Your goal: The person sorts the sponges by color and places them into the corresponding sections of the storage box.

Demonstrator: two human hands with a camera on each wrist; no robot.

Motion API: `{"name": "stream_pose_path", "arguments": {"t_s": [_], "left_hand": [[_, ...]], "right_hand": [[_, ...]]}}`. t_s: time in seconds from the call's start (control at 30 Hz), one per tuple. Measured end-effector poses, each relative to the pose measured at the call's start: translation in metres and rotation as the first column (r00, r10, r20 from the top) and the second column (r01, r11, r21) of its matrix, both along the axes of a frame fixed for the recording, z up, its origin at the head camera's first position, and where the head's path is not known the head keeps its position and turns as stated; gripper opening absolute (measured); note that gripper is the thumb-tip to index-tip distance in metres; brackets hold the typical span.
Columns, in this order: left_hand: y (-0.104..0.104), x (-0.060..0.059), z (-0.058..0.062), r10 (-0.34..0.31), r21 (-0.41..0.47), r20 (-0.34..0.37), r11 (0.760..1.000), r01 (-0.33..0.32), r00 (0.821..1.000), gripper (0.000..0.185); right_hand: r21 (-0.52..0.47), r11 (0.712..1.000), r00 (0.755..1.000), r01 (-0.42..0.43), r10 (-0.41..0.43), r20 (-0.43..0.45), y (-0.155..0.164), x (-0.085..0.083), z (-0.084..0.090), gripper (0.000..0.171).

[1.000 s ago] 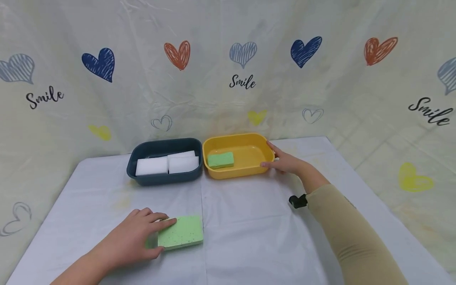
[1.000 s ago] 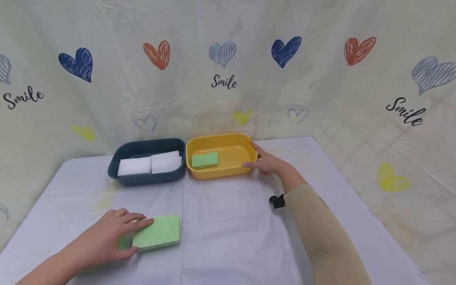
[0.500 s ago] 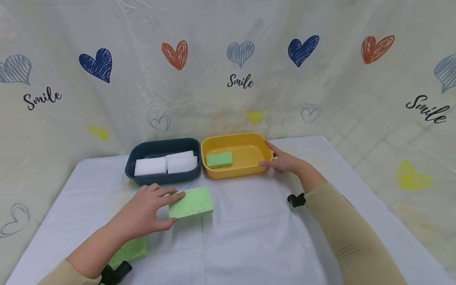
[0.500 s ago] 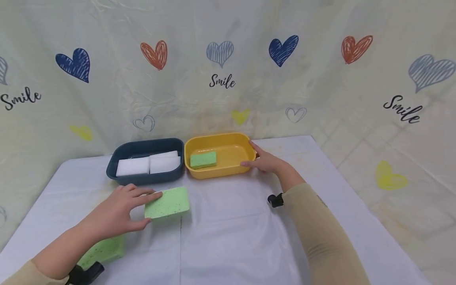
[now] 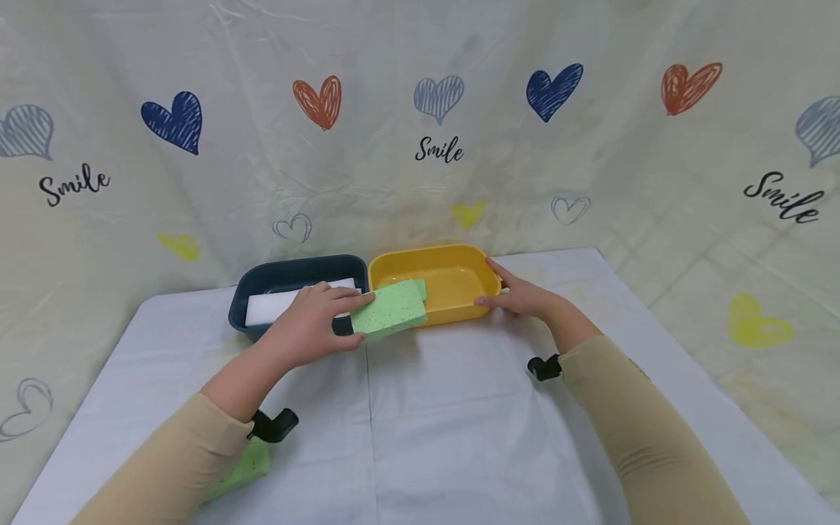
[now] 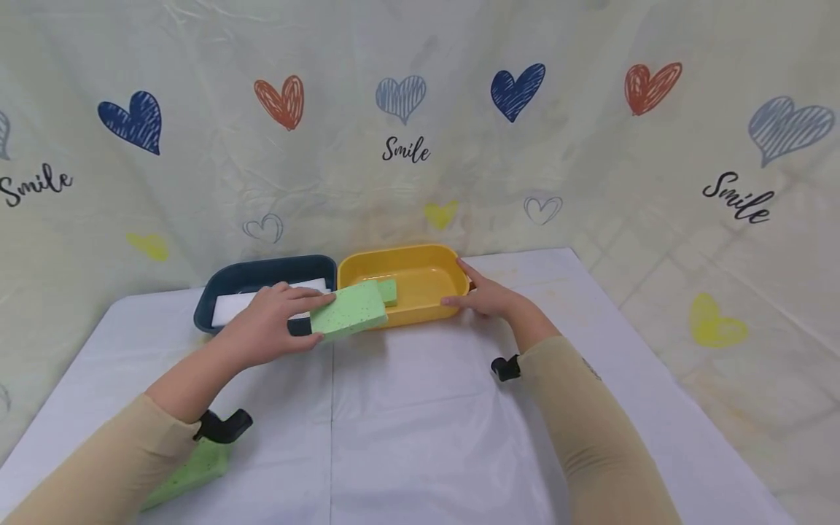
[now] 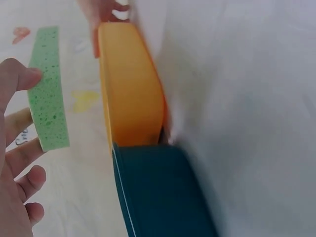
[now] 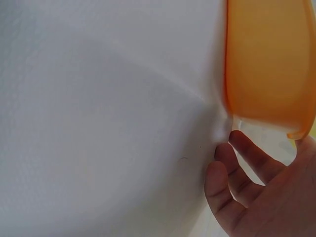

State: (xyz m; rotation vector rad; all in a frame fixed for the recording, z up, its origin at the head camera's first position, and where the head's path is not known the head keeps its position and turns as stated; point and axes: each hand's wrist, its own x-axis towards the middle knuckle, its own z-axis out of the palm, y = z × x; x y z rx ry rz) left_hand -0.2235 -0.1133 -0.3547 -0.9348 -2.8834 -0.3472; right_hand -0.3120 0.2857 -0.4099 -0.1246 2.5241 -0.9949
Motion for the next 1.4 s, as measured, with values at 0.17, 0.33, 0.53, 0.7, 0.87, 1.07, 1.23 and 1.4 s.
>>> {"name": "stream_pose_path", "arguments": {"t_s": [0.17,0.33,0.53,0.7,0.87,1.07,1.23,1.4], "left_hand": [[0.023,-0.024,-0.003,0.024,0.004,0.038,1.000,-0.024,0.999,0.064],[0.048,-0.046,-0.003,0.036,0.010,0.101,0.999,-0.037,0.994,0.064],[0.076,-0.074,-0.007,0.059,0.024,0.198,0.998,-0.065,0.978,0.064],[0.096,-0.097,-0.018,0.085,0.038,0.242,0.995,-0.097,0.967,0.064],[0.108,-0.110,-0.028,0.104,0.043,0.271,0.992,-0.119,0.957,0.062],[0.118,-0.117,-0.033,0.126,0.008,0.309,0.991,-0.135,0.943,0.062],[0.127,-0.119,-0.035,0.119,-0.026,0.330,0.993,-0.117,0.937,0.059],[0.138,-0.120,-0.035,0.105,-0.051,0.330,0.994,-0.093,0.938,0.056]], "right_hand": [[0.014,1.000,1.000,0.017,-0.017,0.007,-0.001,0.000,0.000,0.114],[0.018,1.000,1.000,0.009,-0.009,0.000,0.001,-0.001,-0.002,0.113],[0.010,1.000,1.000,0.009,-0.009,-0.005,0.004,-0.001,-0.002,0.106],[0.000,1.000,1.000,0.016,-0.016,-0.001,0.004,0.001,-0.002,0.104],[-0.006,1.000,1.000,0.015,-0.015,-0.003,0.002,0.002,0.000,0.105],[0.014,1.000,1.000,-0.002,0.002,-0.013,0.003,0.000,-0.001,0.107],[0.009,1.000,1.000,-0.012,0.012,-0.016,0.004,-0.001,-0.001,0.107],[0.005,1.000,1.000,-0.010,0.010,-0.025,0.005,-0.002,-0.003,0.108]]}}
